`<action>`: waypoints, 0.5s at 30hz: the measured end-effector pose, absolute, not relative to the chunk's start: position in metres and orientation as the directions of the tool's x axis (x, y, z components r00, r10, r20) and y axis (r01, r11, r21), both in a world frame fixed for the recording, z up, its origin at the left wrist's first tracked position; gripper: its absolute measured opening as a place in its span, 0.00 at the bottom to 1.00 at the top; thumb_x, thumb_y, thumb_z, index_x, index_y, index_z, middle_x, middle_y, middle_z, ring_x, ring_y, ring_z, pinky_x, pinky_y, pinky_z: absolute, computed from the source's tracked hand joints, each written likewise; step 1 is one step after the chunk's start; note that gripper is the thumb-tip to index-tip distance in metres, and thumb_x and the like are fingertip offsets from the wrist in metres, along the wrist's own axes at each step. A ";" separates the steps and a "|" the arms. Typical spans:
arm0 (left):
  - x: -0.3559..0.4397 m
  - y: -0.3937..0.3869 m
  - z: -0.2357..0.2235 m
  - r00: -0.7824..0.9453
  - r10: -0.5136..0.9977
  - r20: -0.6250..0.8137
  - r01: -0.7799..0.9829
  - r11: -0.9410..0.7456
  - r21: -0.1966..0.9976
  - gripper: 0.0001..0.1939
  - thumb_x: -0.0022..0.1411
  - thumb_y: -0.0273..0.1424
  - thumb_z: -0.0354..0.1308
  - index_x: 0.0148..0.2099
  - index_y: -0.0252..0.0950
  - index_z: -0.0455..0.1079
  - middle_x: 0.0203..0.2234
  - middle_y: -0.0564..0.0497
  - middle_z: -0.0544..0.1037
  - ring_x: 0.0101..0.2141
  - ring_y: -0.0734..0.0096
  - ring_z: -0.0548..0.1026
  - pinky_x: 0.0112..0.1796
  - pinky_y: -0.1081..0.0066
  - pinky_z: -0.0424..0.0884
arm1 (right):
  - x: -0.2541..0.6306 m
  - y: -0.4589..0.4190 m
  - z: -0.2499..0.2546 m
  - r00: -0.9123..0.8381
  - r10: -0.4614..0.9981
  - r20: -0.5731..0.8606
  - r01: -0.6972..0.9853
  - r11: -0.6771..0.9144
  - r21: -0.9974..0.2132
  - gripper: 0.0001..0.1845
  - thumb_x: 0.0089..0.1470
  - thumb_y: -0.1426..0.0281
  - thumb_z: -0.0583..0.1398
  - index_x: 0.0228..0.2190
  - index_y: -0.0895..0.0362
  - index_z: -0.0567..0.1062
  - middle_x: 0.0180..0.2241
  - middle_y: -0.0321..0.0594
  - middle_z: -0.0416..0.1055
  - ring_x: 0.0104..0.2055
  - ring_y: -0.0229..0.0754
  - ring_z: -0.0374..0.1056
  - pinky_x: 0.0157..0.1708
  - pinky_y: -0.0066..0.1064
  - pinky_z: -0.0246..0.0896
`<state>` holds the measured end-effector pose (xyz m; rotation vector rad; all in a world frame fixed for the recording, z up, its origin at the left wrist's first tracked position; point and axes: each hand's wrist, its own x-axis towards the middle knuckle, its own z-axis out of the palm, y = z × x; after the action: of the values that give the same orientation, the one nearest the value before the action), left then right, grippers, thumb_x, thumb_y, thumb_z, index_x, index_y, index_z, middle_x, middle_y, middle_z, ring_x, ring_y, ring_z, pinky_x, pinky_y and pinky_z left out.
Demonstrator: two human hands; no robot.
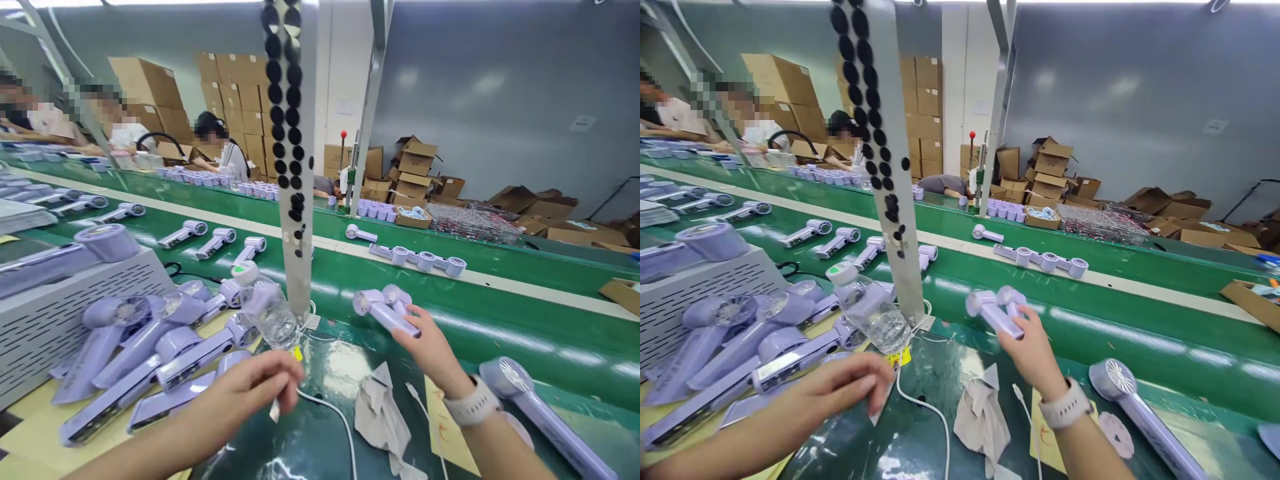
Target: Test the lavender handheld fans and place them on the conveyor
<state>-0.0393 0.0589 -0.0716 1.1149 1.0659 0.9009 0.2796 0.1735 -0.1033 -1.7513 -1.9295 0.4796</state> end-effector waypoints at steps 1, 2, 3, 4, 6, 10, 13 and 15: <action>-0.017 0.070 -0.075 0.278 0.936 -0.217 -0.078 0.247 0.966 0.19 0.63 0.46 0.69 0.51 0.43 0.81 0.39 0.46 0.86 0.44 0.54 0.82 0.53 0.57 0.73 | 0.281 0.151 -0.101 -0.074 0.986 0.152 0.794 0.150 -0.589 0.15 0.61 0.66 0.62 0.45 0.59 0.84 0.67 0.57 0.63 0.65 0.61 0.68 0.61 0.49 0.68; 0.010 0.078 -0.078 0.301 0.926 -0.229 -0.179 0.291 0.940 0.26 0.62 0.48 0.69 0.59 0.46 0.77 0.51 0.44 0.84 0.56 0.52 0.78 0.59 0.55 0.68 | 0.280 0.129 -0.099 -0.093 0.974 0.208 0.755 0.205 -0.623 0.17 0.60 0.66 0.62 0.48 0.58 0.83 0.69 0.56 0.61 0.66 0.61 0.66 0.62 0.50 0.67; 0.038 0.084 -0.081 0.311 0.926 -0.214 -0.320 0.314 0.894 0.31 0.59 0.50 0.71 0.60 0.46 0.76 0.59 0.43 0.80 0.62 0.50 0.74 0.62 0.55 0.66 | 0.276 0.110 -0.097 -0.109 0.957 0.270 0.720 0.264 -0.642 0.19 0.58 0.66 0.63 0.50 0.57 0.82 0.70 0.55 0.58 0.68 0.61 0.64 0.64 0.51 0.65; 0.065 0.088 -0.084 0.282 0.940 -0.193 -0.464 0.309 0.830 0.33 0.57 0.54 0.70 0.59 0.42 0.76 0.60 0.40 0.79 0.63 0.48 0.73 0.62 0.53 0.66 | 0.272 0.094 -0.094 -0.123 0.936 0.329 0.700 0.317 -0.640 0.22 0.57 0.65 0.64 0.52 0.58 0.82 0.71 0.56 0.57 0.69 0.63 0.62 0.66 0.53 0.63; 0.111 0.093 -0.088 0.249 0.949 -0.194 -0.640 0.312 0.702 0.34 0.60 0.56 0.67 0.58 0.37 0.75 0.57 0.37 0.80 0.62 0.45 0.74 0.62 0.51 0.67 | 0.267 0.073 -0.090 -0.137 0.906 0.400 0.697 0.376 -0.611 0.27 0.55 0.61 0.66 0.54 0.60 0.80 0.73 0.58 0.54 0.72 0.67 0.56 0.69 0.58 0.56; 0.142 0.102 -0.099 0.247 0.952 -0.180 -0.721 0.305 0.623 0.30 0.58 0.52 0.71 0.53 0.35 0.78 0.49 0.40 0.84 0.56 0.50 0.79 0.60 0.56 0.72 | 0.285 0.064 -0.084 -0.219 0.915 0.338 0.627 0.397 -0.670 0.29 0.59 0.54 0.65 0.56 0.58 0.80 0.72 0.56 0.58 0.73 0.66 0.55 0.68 0.63 0.54; 0.134 0.104 -0.110 0.286 0.935 -0.210 -0.680 0.353 0.643 0.31 0.55 0.55 0.71 0.47 0.32 0.80 0.43 0.40 0.86 0.47 0.52 0.83 0.55 0.57 0.77 | 0.310 0.071 -0.093 -0.292 0.916 0.277 0.465 0.389 -0.795 0.22 0.66 0.52 0.58 0.41 0.54 0.85 0.55 0.52 0.79 0.63 0.60 0.70 0.63 0.58 0.63; 0.127 0.103 -0.115 0.335 0.910 -0.246 -0.655 0.412 0.634 0.37 0.51 0.60 0.69 0.47 0.32 0.81 0.42 0.39 0.86 0.43 0.52 0.84 0.51 0.56 0.79 | 0.321 0.081 -0.107 -0.166 0.962 0.217 0.493 0.271 -0.827 0.26 0.68 0.52 0.54 0.26 0.53 0.78 0.34 0.49 0.81 0.48 0.57 0.77 0.52 0.53 0.70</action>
<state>0.1269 0.1034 -0.1155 0.4685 0.6316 1.0702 0.3207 0.0808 -0.1071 -1.3263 -1.7831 0.7817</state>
